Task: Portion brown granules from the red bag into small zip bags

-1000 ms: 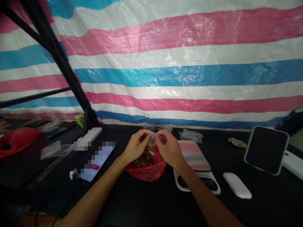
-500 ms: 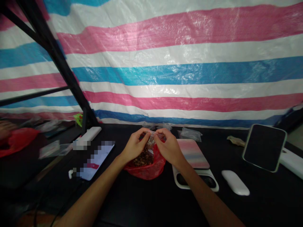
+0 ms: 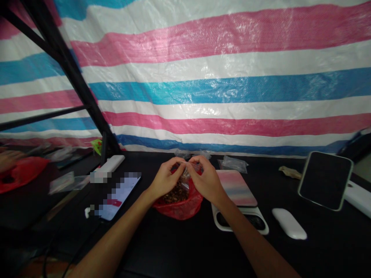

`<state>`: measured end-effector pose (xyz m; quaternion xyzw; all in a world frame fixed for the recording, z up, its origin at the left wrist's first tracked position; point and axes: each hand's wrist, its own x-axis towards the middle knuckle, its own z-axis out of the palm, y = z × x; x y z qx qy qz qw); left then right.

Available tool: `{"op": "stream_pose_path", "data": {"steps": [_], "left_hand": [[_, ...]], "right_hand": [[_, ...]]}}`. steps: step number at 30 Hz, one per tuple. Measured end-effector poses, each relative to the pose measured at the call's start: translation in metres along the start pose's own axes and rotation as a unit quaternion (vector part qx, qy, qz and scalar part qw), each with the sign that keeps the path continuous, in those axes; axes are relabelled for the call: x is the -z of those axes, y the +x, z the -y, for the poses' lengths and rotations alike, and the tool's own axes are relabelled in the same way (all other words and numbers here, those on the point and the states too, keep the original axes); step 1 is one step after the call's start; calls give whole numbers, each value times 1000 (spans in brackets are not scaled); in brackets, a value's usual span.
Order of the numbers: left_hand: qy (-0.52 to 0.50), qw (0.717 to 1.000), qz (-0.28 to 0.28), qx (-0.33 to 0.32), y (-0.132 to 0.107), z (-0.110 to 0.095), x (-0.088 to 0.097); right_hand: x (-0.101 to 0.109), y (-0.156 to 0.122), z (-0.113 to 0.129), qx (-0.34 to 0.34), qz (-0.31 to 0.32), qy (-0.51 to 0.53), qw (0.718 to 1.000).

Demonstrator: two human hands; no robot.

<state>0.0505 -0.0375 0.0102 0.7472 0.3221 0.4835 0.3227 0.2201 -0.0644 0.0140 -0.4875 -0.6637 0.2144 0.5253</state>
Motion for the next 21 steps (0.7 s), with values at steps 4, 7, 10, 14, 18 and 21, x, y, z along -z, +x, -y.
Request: {"op": "stream_pose_path", "data": {"steps": [4,7,10,14,18,21], "left_hand": [[-8,1000,-4,-4,1,0,0],[-16,1000,-11,3,0,-4,0],[-17,1000,-7,-17,-1,-9,0],[-31,998,-54,-16,6,-4,11],[-39,954,-286,76,18,28,41],[83,941,-285,163,18,58,58]], "right_hand": [[-1,0,-1,12,3,-19,1000],[-2,-1,-1,21,12,-24,999],[-3,-3,0,22,24,-11,999],[-1,0,-3,29,17,-2,999],[15,10,-21,26,-75,-69,994],[30,16,-37,45,-74,-199,976]]}}
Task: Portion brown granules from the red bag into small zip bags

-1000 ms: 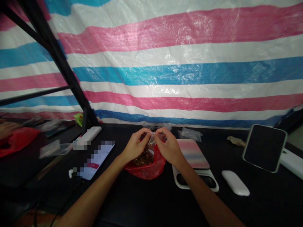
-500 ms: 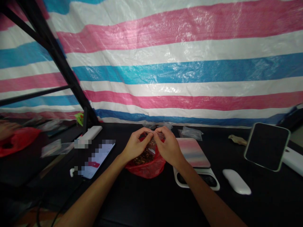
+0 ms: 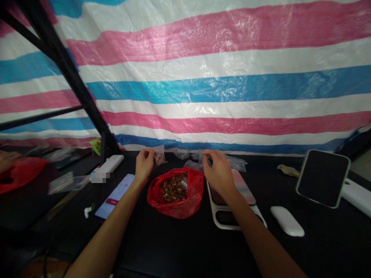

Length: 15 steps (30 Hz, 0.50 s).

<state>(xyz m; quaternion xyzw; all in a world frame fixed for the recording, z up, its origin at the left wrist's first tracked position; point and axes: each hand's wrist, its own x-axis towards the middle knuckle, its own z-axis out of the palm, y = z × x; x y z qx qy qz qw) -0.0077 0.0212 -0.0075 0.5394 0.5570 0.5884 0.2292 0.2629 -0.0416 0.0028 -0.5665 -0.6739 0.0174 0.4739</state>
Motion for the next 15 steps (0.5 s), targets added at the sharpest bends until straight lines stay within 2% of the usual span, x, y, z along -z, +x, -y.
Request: {"op": "stream_pose_path", "data": {"steps": [2,4,7,9,12,15], "left_hand": [[34,999,28,9,1,13,1],[60,998,34,7,-5,18,0],[153,986,-13,-63,-14,9,0],[178,976,-32,-121,-15,-1,0],[117,979,-10,-165,-13,-13,1],[34,989,47,-136,-14,-21,-1]], "right_hand": [[3,0,-8,18,35,-80,996],[4,-2,-10,32,70,-125,989],[1,-9,-7,59,117,-123,984],[-2,-13,-5,69,147,-103,981],[-4,-15,-2,64,178,-78,979],[0,-10,4,67,157,-65,983]]}}
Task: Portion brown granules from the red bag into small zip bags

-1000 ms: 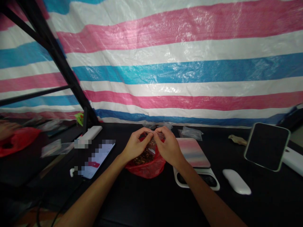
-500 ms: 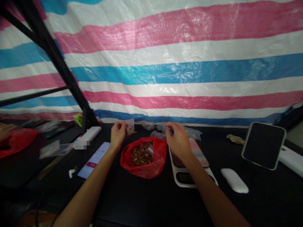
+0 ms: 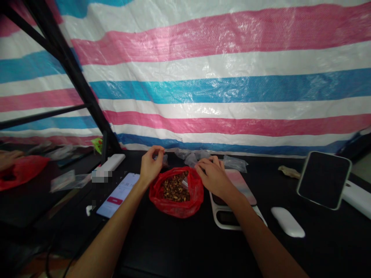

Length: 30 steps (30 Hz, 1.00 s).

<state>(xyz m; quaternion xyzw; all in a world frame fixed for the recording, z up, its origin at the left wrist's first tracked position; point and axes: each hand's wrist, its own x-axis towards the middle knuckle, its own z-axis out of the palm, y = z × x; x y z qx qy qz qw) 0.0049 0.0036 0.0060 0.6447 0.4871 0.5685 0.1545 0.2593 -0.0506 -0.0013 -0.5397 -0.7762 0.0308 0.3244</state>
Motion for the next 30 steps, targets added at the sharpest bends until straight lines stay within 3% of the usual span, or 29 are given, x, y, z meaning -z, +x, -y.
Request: {"op": "stream_pose_path", "data": {"steps": [4,9,15,22,30], "left_hand": [[-86,988,117,49,-4,-14,-4],[-269,929,229,108,-7,-26,-3],[-351,901,187,172,-3,-18,-3],[-301,923,163,173,-4,-12,-1],[-325,925,99,173,5,-1,1]], "right_hand": [[13,5,19,58,-85,28,994],[15,-1,52,139,2,64,988],[5,-8,64,127,10,64,990],[5,-12,50,85,83,-47,992],[9,-14,40,85,122,-56,987]]}}
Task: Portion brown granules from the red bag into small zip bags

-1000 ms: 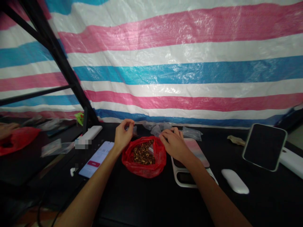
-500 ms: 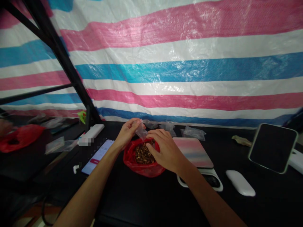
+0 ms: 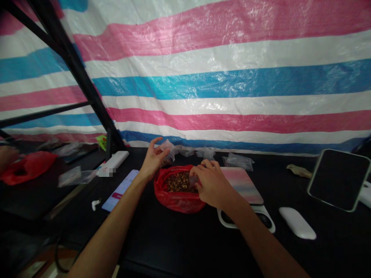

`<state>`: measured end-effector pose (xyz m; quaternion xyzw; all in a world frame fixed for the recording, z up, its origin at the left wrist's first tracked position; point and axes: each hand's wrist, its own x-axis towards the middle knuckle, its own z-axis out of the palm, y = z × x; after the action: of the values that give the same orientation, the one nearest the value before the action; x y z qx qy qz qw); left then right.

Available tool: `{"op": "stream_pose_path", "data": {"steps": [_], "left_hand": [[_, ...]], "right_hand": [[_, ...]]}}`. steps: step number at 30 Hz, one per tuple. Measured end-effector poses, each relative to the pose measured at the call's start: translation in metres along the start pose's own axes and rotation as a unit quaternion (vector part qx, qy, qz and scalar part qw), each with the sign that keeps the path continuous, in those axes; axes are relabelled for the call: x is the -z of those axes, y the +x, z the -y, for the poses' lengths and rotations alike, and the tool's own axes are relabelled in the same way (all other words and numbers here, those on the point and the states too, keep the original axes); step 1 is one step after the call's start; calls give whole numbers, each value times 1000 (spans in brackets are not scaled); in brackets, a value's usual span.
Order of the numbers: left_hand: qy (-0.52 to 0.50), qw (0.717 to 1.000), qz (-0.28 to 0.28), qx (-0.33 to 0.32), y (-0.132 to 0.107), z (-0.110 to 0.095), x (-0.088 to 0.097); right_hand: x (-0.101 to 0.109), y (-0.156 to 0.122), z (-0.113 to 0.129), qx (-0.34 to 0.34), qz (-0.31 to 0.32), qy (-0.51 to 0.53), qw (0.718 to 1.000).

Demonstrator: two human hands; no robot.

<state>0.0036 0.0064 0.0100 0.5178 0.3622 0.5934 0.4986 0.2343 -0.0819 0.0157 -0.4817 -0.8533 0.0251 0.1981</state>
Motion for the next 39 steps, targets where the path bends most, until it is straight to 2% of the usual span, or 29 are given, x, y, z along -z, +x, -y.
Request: {"op": "stream_pose_path", "data": {"steps": [5,8,11,14,18,20,23,25,34,36,39], "left_hand": [[28,997,-59,-30,3,-14,5],[59,998,-35,-16,2,-19,10],[147,988,39,17,0,-20,13],[238,964,117,20,-5,-21,15],[286,933,206,81,-13,-25,17],[322,903,255,122,-18,-27,20],[365,848,351,156,-22,-28,21],[366,830,391,155,-24,-26,19],[309,870,357,141,-23,-16,5],[292,887,332,134,-23,-15,1],[249,921,266,140,-22,-16,-4]], "right_hand": [[2,-2,-2,-3,17,-34,999],[3,-2,-3,-9,25,-52,998],[4,-2,-3,-26,33,-84,996],[6,-2,-3,-42,32,-122,991],[6,0,-2,-46,-2,-135,990],[6,0,0,-28,-15,-118,992],[6,0,5,12,8,-73,997],[6,-1,9,20,28,-47,998],[2,0,10,-7,58,9,998],[0,0,10,1,48,13,999],[-1,0,11,9,37,11,999]]}}
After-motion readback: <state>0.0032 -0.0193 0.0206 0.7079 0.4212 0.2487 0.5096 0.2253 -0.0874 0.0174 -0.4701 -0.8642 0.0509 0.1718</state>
